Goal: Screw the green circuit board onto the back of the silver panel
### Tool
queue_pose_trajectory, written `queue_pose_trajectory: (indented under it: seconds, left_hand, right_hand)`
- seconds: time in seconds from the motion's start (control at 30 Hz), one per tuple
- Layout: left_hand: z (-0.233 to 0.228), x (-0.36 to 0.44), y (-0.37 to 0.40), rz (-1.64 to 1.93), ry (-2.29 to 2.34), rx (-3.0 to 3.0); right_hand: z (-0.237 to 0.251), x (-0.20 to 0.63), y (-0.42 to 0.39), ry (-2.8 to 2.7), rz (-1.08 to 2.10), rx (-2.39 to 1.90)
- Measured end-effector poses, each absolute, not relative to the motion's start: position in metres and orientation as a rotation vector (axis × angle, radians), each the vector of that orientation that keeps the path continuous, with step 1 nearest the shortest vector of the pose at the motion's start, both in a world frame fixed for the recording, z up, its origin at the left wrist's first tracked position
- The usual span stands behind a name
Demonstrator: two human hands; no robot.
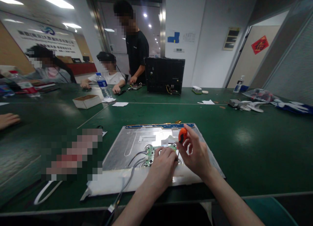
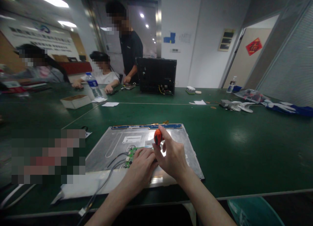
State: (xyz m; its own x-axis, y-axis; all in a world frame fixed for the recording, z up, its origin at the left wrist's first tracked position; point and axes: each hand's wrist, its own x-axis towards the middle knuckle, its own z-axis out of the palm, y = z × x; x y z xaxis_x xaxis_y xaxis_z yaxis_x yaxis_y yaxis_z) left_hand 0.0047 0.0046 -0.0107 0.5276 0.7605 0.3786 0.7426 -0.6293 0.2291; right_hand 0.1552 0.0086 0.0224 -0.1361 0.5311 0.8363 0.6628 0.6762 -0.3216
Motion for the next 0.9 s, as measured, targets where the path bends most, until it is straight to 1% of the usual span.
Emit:
queue_pose_trajectory:
  seconds: [0.63,0.9]
  left_hand:
    - [-0.0102,0.0046,0.0046,0.690,1.325,2.693]
    - [-0.0048,0.0032,0.0009,0.708,1.297,2.650]
  right_hand:
    - [0.0181,0.1564,0.0097,-1.809,-0.132,-0.977]
    - [0.0244,0.1548,0.0065,-1.735,-0.186,-0.914]
